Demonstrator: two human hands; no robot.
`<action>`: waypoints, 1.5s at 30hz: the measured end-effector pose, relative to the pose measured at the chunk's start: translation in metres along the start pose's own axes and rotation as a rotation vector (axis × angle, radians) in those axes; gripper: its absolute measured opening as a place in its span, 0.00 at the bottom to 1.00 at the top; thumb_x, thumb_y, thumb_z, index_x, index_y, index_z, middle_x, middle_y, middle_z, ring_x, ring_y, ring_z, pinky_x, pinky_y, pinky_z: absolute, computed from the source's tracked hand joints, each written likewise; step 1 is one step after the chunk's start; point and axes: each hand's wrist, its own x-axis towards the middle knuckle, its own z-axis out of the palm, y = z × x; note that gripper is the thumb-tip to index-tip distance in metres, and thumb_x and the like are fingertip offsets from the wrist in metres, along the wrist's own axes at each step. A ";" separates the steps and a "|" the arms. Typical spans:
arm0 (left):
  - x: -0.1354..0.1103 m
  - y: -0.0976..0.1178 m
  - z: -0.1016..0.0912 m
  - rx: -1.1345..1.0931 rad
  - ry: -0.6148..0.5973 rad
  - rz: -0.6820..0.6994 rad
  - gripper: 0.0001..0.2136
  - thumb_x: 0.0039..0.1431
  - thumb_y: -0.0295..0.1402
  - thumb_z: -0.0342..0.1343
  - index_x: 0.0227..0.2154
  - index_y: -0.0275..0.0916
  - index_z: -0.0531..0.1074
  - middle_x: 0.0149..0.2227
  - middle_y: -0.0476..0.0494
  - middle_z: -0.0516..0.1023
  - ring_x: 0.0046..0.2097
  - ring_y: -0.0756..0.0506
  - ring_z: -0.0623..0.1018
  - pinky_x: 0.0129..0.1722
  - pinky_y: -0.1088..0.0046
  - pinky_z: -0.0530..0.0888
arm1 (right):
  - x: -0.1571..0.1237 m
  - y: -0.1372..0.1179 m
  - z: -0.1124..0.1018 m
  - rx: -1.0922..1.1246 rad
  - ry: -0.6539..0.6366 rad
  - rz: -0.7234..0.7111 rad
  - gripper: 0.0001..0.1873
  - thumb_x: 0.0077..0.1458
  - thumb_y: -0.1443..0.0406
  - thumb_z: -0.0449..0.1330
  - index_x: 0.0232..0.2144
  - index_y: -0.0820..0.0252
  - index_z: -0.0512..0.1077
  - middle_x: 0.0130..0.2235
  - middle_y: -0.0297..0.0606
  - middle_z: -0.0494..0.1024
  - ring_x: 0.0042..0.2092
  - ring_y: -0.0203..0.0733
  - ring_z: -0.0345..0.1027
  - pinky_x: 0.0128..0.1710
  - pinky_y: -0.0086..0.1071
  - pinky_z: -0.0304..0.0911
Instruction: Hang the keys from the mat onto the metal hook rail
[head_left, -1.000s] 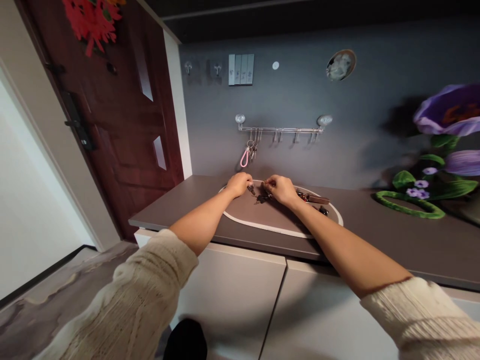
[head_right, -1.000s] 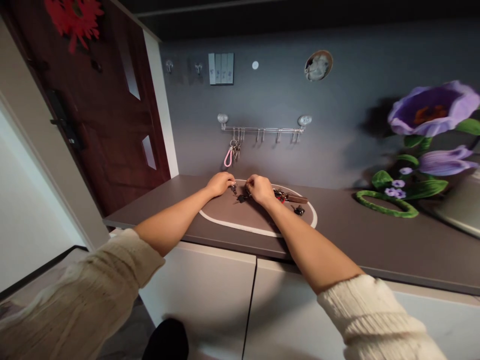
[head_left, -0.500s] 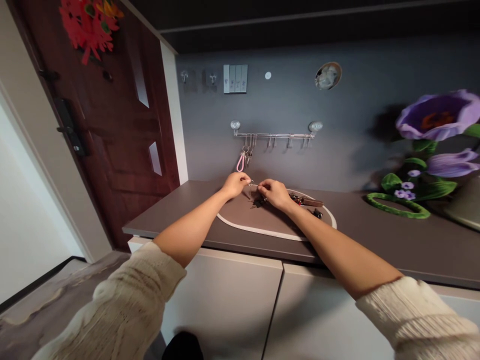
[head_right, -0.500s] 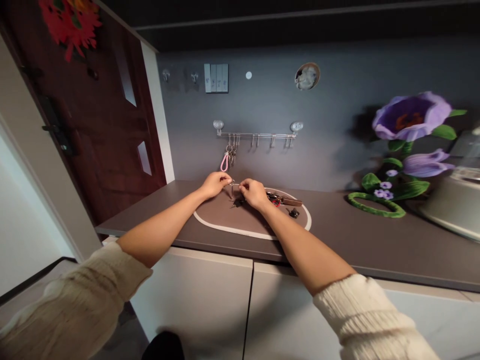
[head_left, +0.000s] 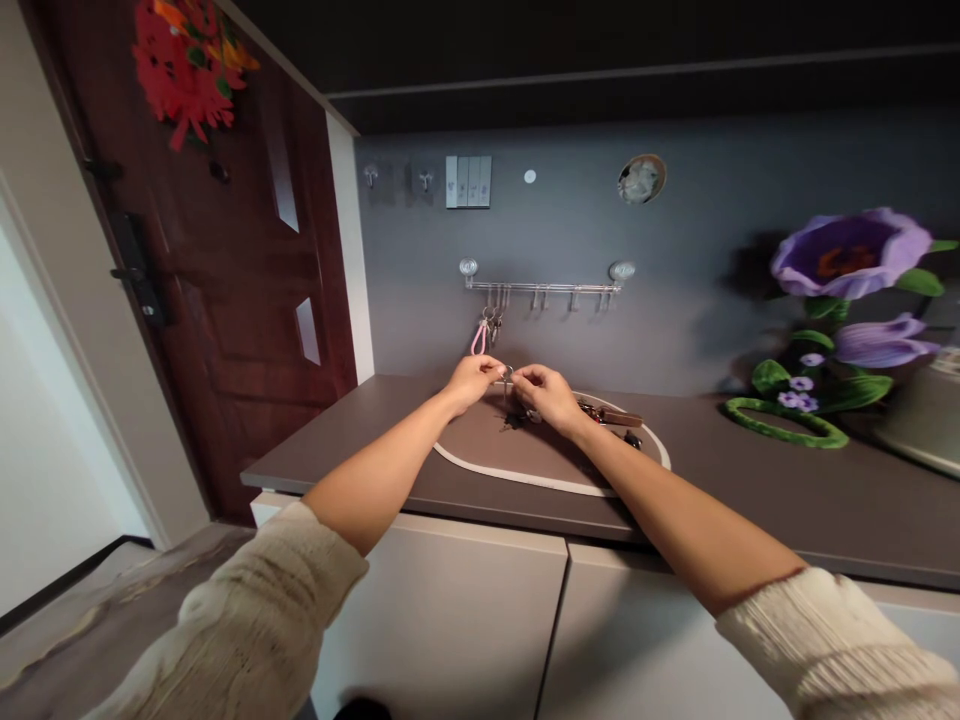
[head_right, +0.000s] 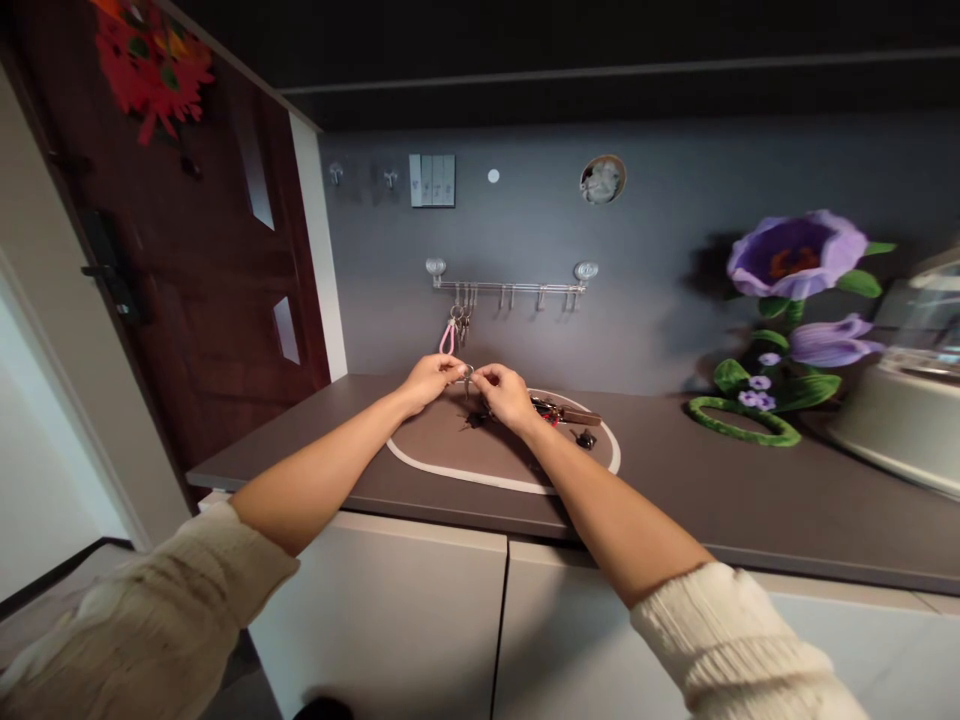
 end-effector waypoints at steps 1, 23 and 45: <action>0.000 0.001 0.001 0.003 -0.002 0.005 0.06 0.49 0.30 0.54 0.28 0.32 0.72 0.26 0.47 0.74 0.28 0.53 0.69 0.34 0.75 0.67 | 0.000 0.000 0.000 0.017 0.005 0.001 0.16 0.45 0.54 0.55 0.28 0.62 0.70 0.23 0.32 0.71 0.25 0.33 0.62 0.28 0.27 0.59; 0.008 -0.002 0.000 0.115 0.232 0.236 0.10 0.53 0.34 0.48 0.26 0.34 0.71 0.25 0.47 0.74 0.28 0.51 0.71 0.31 0.76 0.66 | 0.029 -0.020 -0.005 0.205 0.105 -0.011 0.16 0.41 0.54 0.57 0.25 0.62 0.67 0.24 0.32 0.68 0.27 0.32 0.57 0.31 0.30 0.56; 0.011 -0.003 -0.005 0.550 0.372 0.054 0.13 0.56 0.33 0.45 0.30 0.37 0.74 0.33 0.40 0.76 0.35 0.46 0.74 0.36 0.73 0.66 | 0.131 -0.031 0.014 0.074 0.415 0.141 0.07 0.44 0.66 0.53 0.23 0.64 0.70 0.29 0.40 0.76 0.30 0.36 0.67 0.34 0.29 0.61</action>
